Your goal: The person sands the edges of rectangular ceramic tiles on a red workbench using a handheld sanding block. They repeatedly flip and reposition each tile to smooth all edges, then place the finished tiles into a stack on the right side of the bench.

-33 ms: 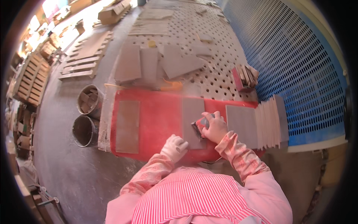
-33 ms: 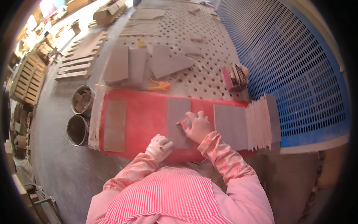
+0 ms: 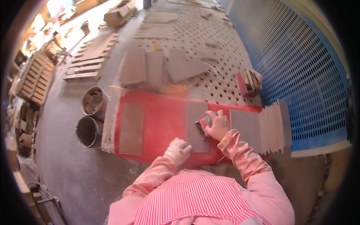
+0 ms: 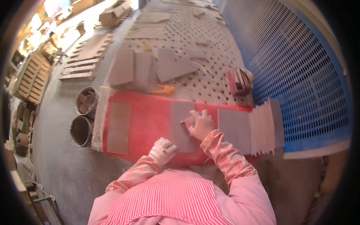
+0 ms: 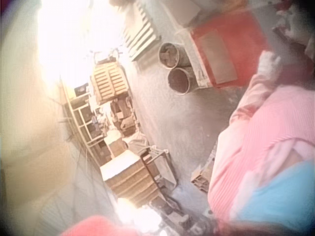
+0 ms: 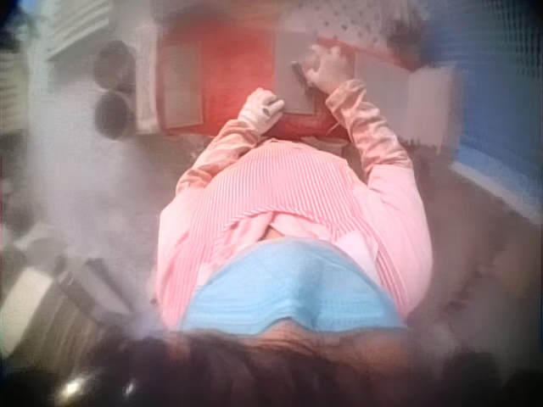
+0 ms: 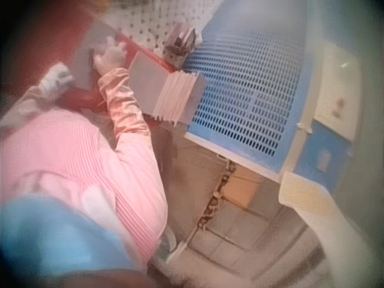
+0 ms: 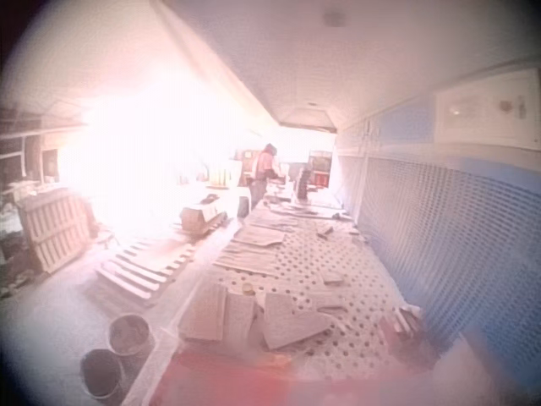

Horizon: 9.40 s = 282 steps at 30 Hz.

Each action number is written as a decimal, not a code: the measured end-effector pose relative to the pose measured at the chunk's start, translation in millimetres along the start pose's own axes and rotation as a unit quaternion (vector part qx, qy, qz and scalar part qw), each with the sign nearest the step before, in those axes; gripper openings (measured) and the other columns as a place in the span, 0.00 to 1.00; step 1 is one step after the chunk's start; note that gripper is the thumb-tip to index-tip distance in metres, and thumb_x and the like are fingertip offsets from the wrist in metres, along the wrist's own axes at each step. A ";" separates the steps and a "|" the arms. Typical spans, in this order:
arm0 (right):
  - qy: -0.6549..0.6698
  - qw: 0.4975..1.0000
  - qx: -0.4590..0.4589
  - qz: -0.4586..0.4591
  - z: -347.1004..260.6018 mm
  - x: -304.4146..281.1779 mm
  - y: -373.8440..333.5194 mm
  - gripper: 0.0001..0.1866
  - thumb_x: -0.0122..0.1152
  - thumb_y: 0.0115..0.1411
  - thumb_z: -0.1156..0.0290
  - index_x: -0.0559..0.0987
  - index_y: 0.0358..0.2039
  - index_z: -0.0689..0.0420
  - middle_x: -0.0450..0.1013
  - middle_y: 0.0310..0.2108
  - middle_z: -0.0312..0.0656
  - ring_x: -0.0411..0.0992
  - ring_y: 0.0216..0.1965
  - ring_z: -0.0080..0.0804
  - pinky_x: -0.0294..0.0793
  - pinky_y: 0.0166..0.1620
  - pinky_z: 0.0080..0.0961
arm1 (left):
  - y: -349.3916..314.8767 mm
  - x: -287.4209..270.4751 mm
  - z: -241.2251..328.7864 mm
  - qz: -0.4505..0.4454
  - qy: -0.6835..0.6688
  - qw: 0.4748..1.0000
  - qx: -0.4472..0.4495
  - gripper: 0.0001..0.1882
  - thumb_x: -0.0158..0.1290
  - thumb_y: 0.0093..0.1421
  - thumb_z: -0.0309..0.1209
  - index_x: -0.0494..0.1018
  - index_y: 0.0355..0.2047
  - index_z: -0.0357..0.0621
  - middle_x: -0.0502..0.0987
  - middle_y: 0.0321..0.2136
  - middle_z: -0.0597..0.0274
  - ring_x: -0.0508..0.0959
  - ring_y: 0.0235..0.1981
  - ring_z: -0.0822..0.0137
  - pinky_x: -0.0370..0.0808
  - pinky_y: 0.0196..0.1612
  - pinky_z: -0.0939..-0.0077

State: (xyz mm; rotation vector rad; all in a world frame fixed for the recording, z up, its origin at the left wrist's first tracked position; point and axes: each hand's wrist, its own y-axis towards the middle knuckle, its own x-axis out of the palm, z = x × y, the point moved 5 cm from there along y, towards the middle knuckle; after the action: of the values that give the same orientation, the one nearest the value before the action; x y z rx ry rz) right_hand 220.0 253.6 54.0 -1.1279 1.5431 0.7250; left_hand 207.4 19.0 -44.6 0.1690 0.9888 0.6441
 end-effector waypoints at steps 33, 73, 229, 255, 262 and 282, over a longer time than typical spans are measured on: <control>0.132 0.968 -0.209 -0.029 14.2 -18.9 -108.7 0.42 0.76 0.50 0.66 0.78 0.69 0.50 0.76 0.56 0.57 0.74 0.59 0.57 0.76 0.64 0.51 | 31.4 -10.5 -15.0 -0.076 -0.037 0.917 -0.389 0.23 0.61 0.66 0.43 0.82 0.58 0.48 0.71 0.70 0.46 0.78 0.64 0.44 0.76 0.68 0.59; 0.263 0.952 -0.032 0.153 69.6 -53.6 -167.3 0.40 0.77 0.46 0.78 0.81 0.63 0.47 0.71 0.54 0.48 0.77 0.52 0.49 0.80 0.57 0.43 | 31.1 -45.5 32.3 -0.316 0.074 0.872 -0.366 0.51 0.63 0.61 0.31 0.53 0.81 0.65 0.59 0.77 0.43 0.62 0.76 0.35 0.69 0.72 0.40; 0.017 0.998 -0.057 0.017 -26.4 21.0 -44.6 0.29 0.74 0.55 0.60 0.81 0.60 0.38 0.70 0.53 0.53 0.75 0.53 0.63 0.82 0.53 0.54 | -18.1 9.2 -16.5 -0.066 0.048 0.994 -0.068 0.31 0.69 0.59 0.49 0.82 0.54 0.38 0.79 0.59 0.51 0.76 0.64 0.48 0.67 0.75 0.45; 0.446 0.887 -0.009 0.120 28.5 85.1 -42.0 0.16 0.64 0.69 0.68 0.82 0.56 0.54 0.76 0.52 0.53 0.75 0.58 0.53 0.79 0.57 0.48 | 71.8 -39.8 53.6 -0.063 0.057 0.917 -0.389 0.44 0.68 0.60 0.51 0.66 0.74 0.60 0.57 0.78 0.44 0.71 0.70 0.39 0.77 0.66 0.49; 0.207 0.967 -0.145 0.024 63.9 99.8 -126.4 0.23 0.69 0.64 0.64 0.83 0.61 0.44 0.74 0.46 0.43 0.75 0.49 0.47 0.82 0.46 0.44 | 171.9 -9.3 42.7 -0.162 0.153 0.917 -0.331 0.34 0.65 0.57 0.45 0.72 0.66 0.65 0.72 0.63 0.52 0.77 0.62 0.45 0.81 0.60 0.48; 0.177 0.951 -0.231 0.103 49.2 114.4 -123.4 0.24 0.69 0.64 0.64 0.85 0.61 0.40 0.70 0.40 0.37 0.72 0.42 0.41 0.78 0.41 0.39 | 108.5 -53.6 39.9 -0.167 0.215 0.929 -0.249 0.34 0.68 0.52 0.34 0.74 0.61 0.69 0.73 0.59 0.62 0.77 0.60 0.49 0.83 0.55 0.51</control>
State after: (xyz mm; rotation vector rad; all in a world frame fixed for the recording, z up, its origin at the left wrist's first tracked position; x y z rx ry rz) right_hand 351.3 217.6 -56.4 -1.5184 1.8681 1.1115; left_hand 173.1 81.3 61.1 -0.6042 1.2038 0.6086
